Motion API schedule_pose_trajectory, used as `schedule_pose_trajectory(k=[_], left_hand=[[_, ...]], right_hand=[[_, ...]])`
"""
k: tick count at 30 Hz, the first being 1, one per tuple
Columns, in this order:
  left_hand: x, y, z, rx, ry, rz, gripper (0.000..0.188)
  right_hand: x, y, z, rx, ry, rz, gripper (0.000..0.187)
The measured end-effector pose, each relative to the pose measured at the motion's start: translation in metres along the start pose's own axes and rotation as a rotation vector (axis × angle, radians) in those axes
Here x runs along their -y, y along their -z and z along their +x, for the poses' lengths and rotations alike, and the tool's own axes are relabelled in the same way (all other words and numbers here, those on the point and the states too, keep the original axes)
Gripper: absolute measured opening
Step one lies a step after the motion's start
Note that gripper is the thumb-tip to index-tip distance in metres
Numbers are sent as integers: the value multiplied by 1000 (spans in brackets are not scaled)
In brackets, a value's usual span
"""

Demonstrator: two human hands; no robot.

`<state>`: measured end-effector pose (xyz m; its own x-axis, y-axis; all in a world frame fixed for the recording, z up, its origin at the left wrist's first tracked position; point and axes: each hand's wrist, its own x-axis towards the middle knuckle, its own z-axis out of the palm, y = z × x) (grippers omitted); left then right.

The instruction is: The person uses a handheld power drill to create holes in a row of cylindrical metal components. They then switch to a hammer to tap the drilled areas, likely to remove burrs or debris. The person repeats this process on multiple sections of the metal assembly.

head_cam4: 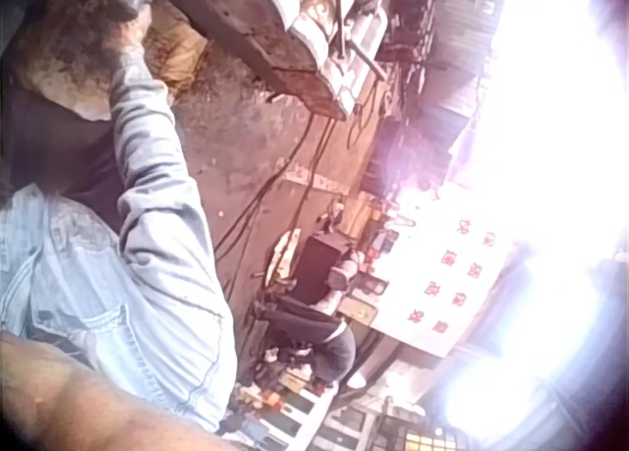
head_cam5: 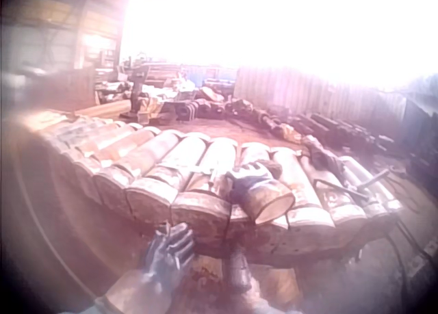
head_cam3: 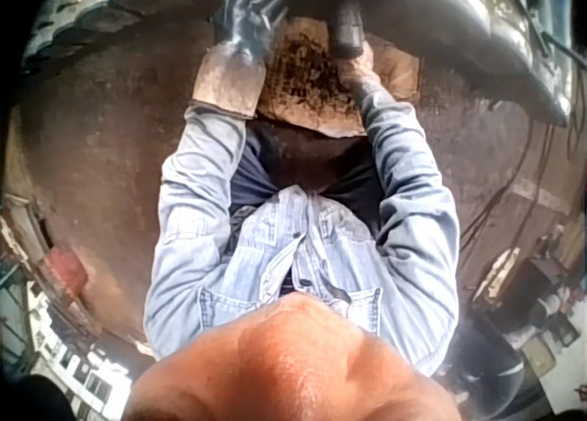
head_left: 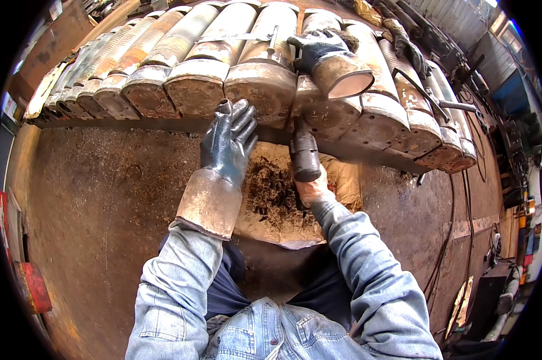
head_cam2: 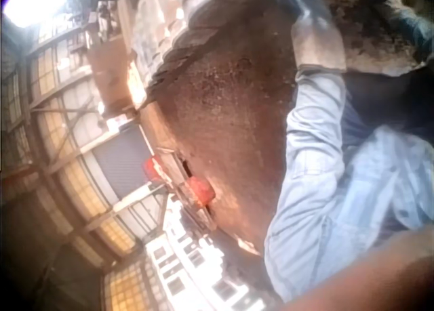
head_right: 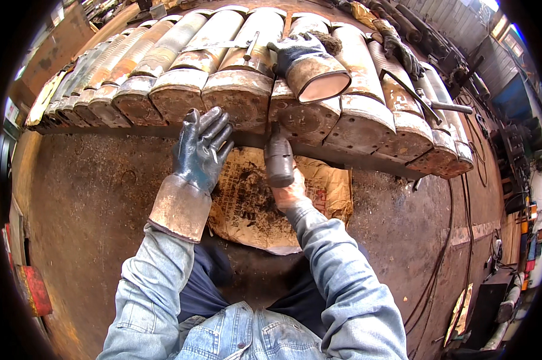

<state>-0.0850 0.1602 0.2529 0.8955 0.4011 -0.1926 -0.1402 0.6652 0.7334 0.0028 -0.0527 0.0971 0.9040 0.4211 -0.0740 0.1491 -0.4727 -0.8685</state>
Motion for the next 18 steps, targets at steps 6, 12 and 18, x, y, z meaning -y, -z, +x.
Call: schedule_pose_trajectory(k=[6, 12, 18], left_hand=[[-5, 11, -2, -21, 7, 25, 84], [-11, 18, -6, -33, 0, 1, 82], [-17, 33, -16, -63, -31, 33, 83]], right_hand=[[9, -16, -7, -121, 46, -398, 89], [-8, -8, 6, -128, 55, -159, 81], [9, -33, 13, -79, -383, 1516, 30]])
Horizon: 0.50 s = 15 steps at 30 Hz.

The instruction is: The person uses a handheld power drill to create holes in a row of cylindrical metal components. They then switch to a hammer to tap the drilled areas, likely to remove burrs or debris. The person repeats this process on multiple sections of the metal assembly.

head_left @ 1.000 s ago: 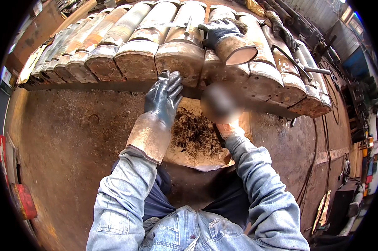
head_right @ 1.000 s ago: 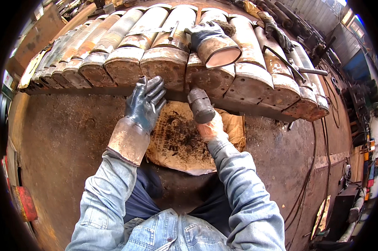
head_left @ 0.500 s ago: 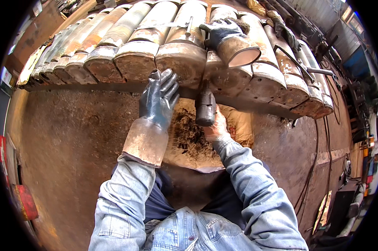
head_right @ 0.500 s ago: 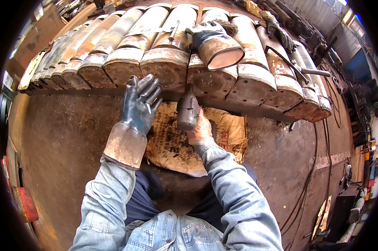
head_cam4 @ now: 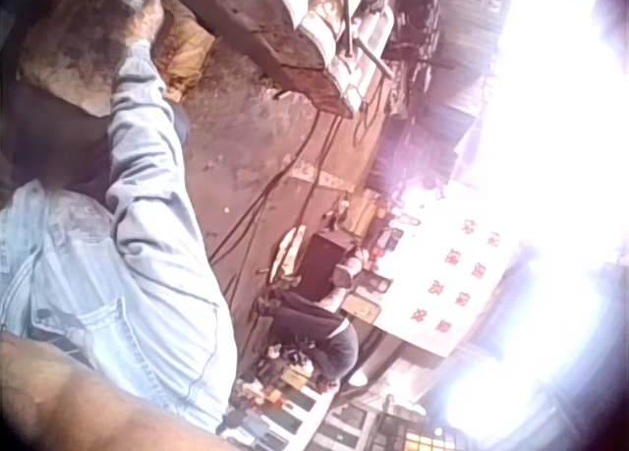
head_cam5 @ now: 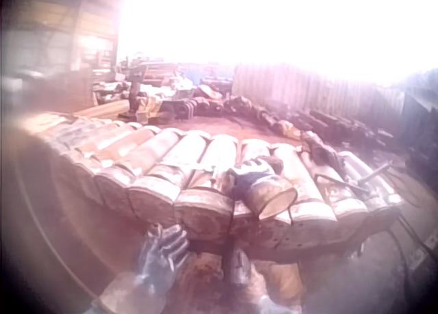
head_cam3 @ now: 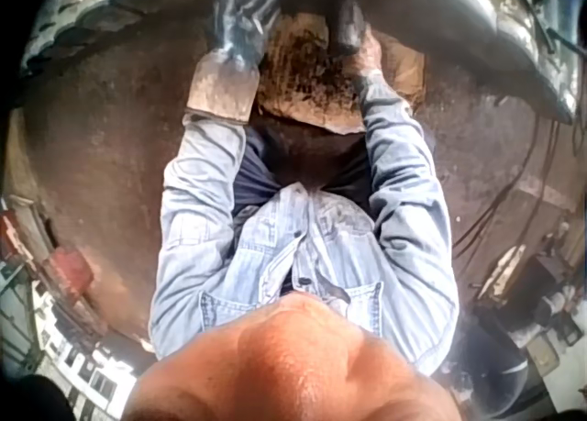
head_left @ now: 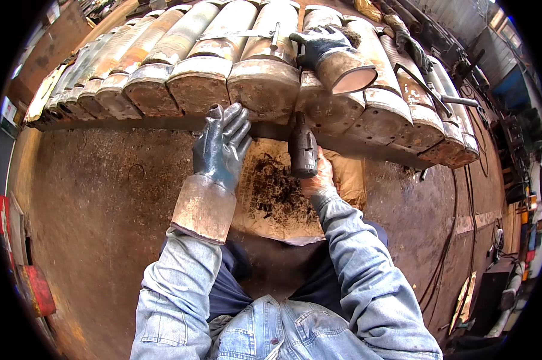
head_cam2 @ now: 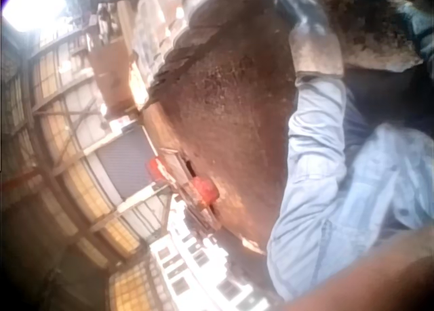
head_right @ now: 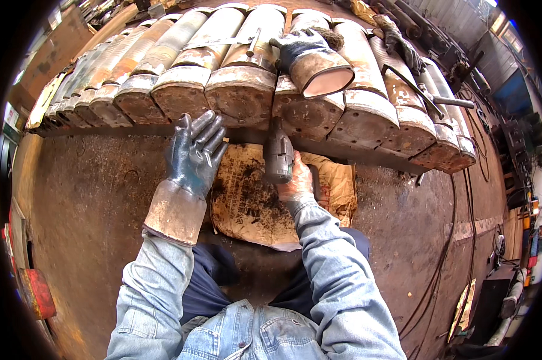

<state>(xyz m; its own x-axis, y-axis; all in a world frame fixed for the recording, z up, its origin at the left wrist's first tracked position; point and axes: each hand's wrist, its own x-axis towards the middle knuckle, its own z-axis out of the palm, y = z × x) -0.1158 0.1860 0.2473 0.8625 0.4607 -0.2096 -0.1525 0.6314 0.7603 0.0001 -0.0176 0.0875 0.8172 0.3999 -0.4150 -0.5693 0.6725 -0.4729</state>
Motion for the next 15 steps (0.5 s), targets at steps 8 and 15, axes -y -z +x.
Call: schedule_pose_trajectory(k=[8, 15], left_hand=[[10, -8, -3, 5, 26, 24, 85], [26, -6, 7, -6, 59, 67, 84]], right_hand=[[-6, 1, 0, 38, 17, 130, 38], [13, 3, -12, -51, 399, -1278, 35]])
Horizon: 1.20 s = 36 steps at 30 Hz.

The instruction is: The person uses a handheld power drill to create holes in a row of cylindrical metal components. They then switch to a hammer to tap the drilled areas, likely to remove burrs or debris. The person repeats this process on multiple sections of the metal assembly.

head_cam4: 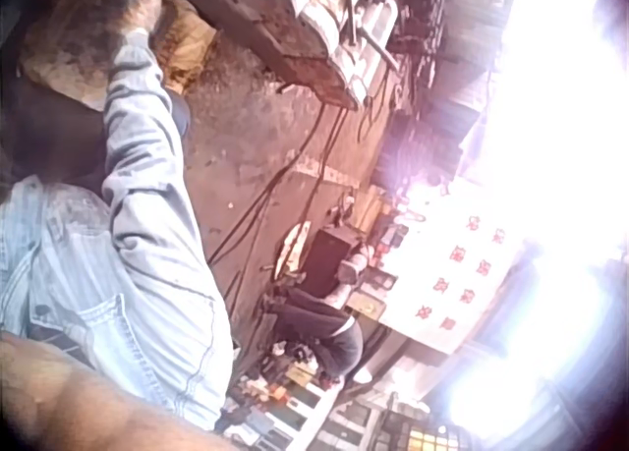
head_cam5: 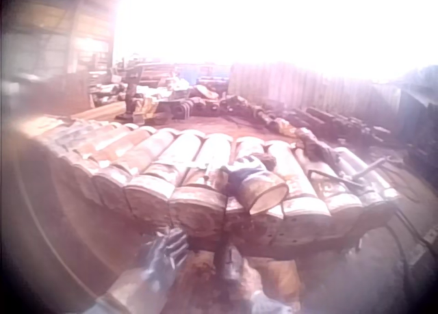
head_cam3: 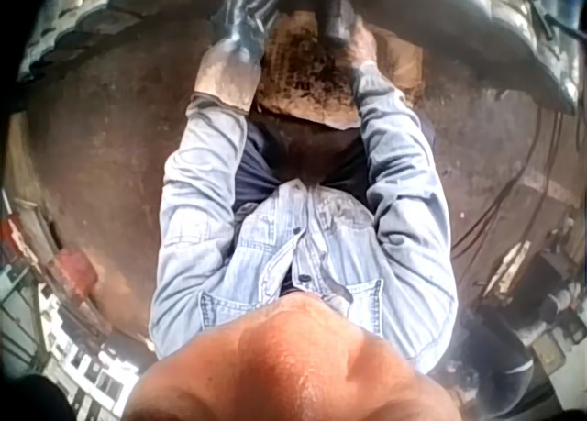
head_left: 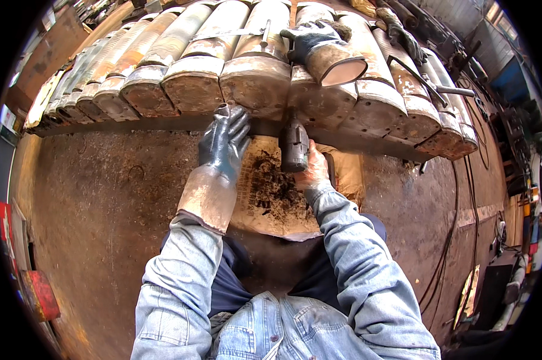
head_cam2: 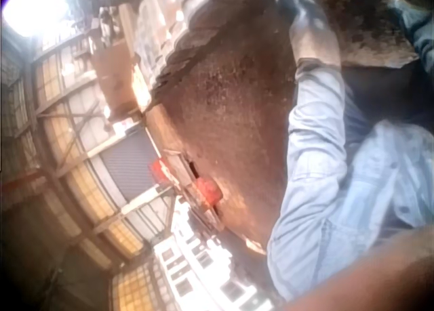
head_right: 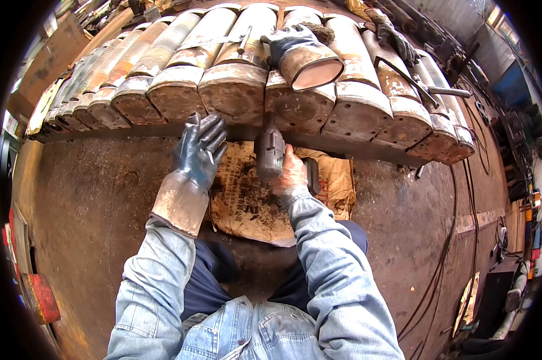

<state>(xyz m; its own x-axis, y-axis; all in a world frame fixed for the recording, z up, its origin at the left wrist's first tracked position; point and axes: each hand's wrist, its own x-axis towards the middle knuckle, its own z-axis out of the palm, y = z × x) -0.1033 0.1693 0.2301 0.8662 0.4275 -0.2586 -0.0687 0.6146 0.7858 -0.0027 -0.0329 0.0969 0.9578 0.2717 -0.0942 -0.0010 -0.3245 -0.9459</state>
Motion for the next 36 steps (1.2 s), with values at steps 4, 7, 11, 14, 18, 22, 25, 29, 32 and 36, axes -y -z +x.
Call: schedule_pose_trajectory(k=[4, 7, 11, 14, 18, 22, 25, 29, 32, 36], left_hand=[[3, 6, 6, -43, 23, 49, 83], [8, -11, 8, -14, 42, 56, 83], [6, -8, 13, -4, 32, 38, 84], [5, -8, 16, 1, 31, 20, 84], [1, -15, 17, -2, 38, -14, 85], [-3, -5, 19, 12, 21, -36, 86], [-9, 0, 21, -2, 9, -58, 87], [-6, -12, 17, 31, 7, -65, 88], [-4, -10, 15, 56, 24, -47, 87], [-3, -2, 12, 31, 21, -22, 86]], right_hand=[[2, -5, -4, -31, 185, -605, 79], [-30, 4, 8, -83, 284, -390, 77], [-26, -19, 15, 102, -340, 1367, 44], [-24, -44, 5, 1, -52, 604, 16], [-38, -59, 10, -43, 31, 559, 15], [-46, -50, 20, 111, -181, 1250, 20], [-24, -44, 12, 92, -250, 1356, 16], [-21, -39, 10, 106, -235, 1397, 20], [-18, -38, 10, 142, -239, 1424, 21], [-20, -20, 10, 87, -117, 890, 21]])
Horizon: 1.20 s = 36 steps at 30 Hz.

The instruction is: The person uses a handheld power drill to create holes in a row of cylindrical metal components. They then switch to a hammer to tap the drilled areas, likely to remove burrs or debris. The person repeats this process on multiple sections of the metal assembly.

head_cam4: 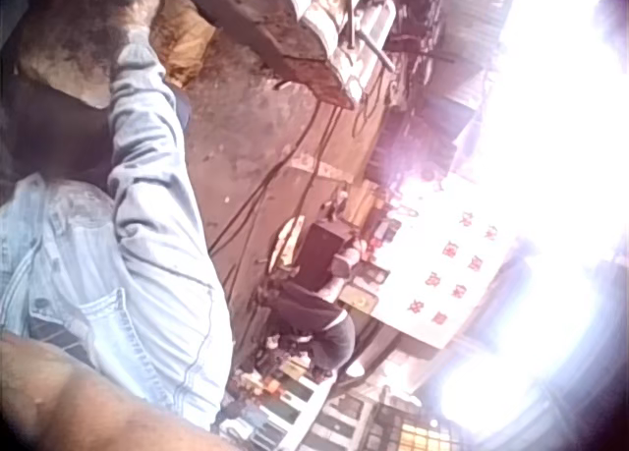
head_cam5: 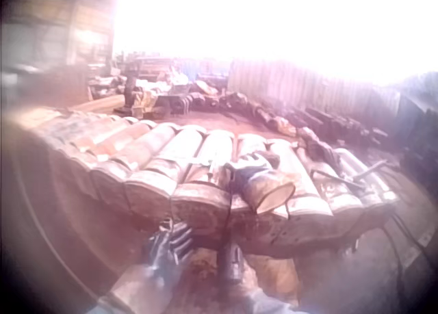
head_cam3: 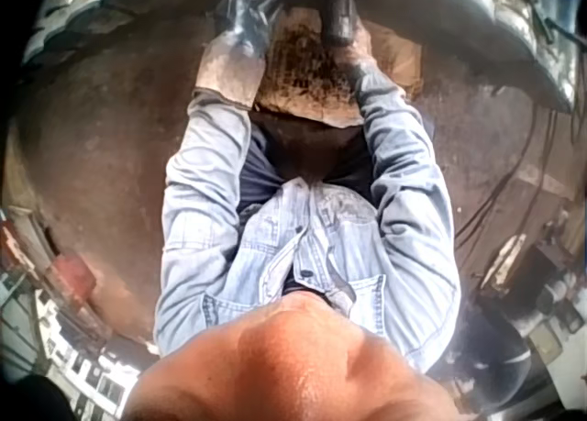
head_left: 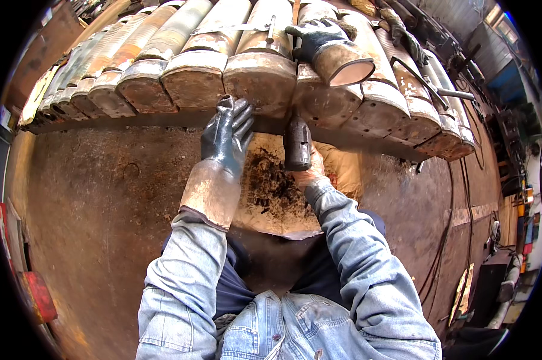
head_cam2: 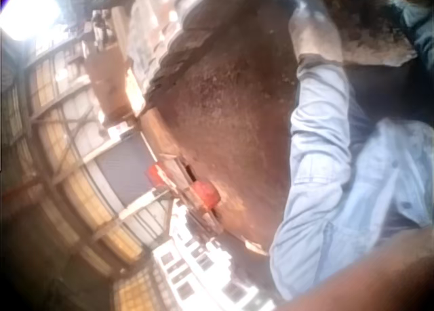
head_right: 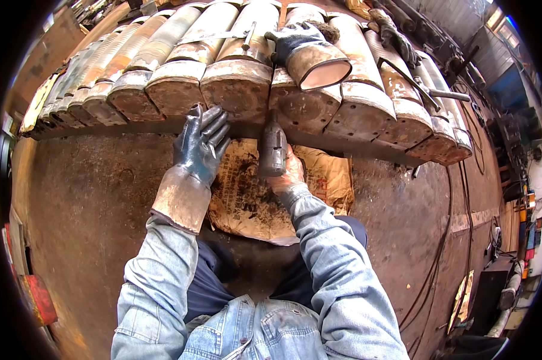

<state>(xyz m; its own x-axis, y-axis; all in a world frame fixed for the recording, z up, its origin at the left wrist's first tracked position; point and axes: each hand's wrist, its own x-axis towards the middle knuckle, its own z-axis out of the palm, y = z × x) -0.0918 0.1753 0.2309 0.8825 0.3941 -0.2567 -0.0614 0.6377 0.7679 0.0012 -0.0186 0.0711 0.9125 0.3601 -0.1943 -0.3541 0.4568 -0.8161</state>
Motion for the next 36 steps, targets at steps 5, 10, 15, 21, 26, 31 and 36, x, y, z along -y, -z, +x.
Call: schedule_pose_trajectory(k=[5, 10, 15, 21, 26, 31, 36], left_hand=[[13, 7, 12, -77, 23, 46, 72], [28, 0, 28, -85, 140, 84, 64], [45, -26, 28, -84, 266, 243, 68], [64, -33, 38, -49, 284, 373, 81], [64, -28, 40, -51, 255, 382, 75], [59, -22, 48, -81, 265, 354, 68], [45, -21, 43, -152, 263, 315, 61]], right_hand=[[22, 5, -3, -35, -102, -44, 28], [35, 43, -18, 138, 276, -1060, 33], [51, 40, -59, 235, 159, -1201, 35], [72, 26, -84, 219, 85, -1060, 42], [48, 37, -50, 269, 206, -1130, 36], [23, 26, -23, 121, 25, -454, 34], [49, -19, -46, 10, 132, -1049, 37]])
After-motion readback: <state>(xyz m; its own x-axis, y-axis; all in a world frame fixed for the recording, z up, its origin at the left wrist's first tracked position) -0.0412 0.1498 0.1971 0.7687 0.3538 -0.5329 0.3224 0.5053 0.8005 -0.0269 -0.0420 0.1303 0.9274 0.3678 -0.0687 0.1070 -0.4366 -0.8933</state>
